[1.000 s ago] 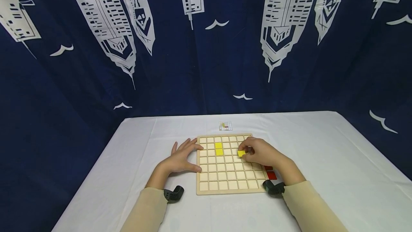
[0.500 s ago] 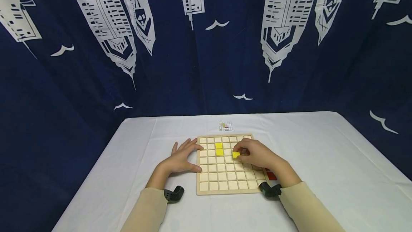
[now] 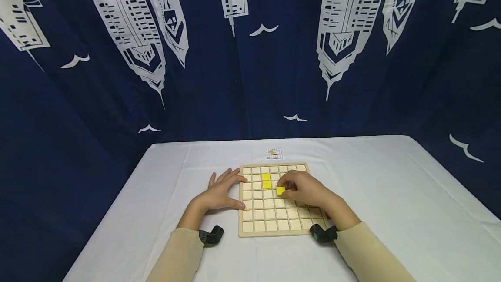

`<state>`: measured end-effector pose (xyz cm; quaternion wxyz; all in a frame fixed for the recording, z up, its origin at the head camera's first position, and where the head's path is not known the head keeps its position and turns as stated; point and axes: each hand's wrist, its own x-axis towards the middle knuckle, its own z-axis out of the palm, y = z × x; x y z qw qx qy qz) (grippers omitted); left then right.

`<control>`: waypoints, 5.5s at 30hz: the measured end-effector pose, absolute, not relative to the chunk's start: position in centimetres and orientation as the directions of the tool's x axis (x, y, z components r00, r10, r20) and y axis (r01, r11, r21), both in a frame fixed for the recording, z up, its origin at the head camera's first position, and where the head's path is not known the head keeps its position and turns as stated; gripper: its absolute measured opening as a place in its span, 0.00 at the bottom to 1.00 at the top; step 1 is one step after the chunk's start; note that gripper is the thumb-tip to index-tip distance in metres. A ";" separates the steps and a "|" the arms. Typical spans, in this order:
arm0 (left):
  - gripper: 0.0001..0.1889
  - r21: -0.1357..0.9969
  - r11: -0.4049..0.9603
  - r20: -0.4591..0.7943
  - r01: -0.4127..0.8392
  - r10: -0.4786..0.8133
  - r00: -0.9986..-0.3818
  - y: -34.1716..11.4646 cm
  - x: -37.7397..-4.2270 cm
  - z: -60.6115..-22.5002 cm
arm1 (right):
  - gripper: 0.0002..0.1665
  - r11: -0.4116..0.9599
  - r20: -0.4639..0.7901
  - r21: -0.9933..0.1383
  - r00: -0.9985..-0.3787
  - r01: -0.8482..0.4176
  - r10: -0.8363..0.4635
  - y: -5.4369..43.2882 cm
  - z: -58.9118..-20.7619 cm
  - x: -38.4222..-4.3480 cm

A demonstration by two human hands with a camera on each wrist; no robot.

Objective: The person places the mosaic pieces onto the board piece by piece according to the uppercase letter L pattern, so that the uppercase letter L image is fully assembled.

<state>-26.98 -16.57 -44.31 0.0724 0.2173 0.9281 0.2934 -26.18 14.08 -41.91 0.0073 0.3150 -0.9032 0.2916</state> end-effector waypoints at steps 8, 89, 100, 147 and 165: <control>0.42 0.576 0.735 -0.009 0.359 0.445 -0.896 -16.5 -27.0 -44.4 | 0.13 0.628 0.166 -0.571 -0.824 -0.529 -0.542 13.1 -42.0 -25.8; 0.41 0.578 0.730 -0.012 0.365 0.455 -0.890 -16.7 -27.1 -44.3 | 0.20 0.604 0.128 -0.623 -0.827 -0.497 -0.548 18.2 -38.9 -26.3; 0.42 0.580 0.735 -0.020 0.351 0.444 -0.896 -16.6 -27.2 -44.6 | 0.26 0.675 0.010 -0.624 -0.868 -0.393 -0.496 22.5 -38.5 -26.8; 0.40 0.579 0.734 -0.013 0.355 0.443 -0.896 -16.5 -26.8 -44.2 | 0.17 0.731 -0.188 -0.641 -0.875 -0.236 -0.447 26.6 -41.6 -27.2; 0.40 0.578 0.736 -0.015 0.352 0.440 -0.898 -16.5 -26.9 -44.2 | 0.15 0.742 -0.149 -0.640 -0.915 -0.200 -0.375 26.0 -42.1 -27.6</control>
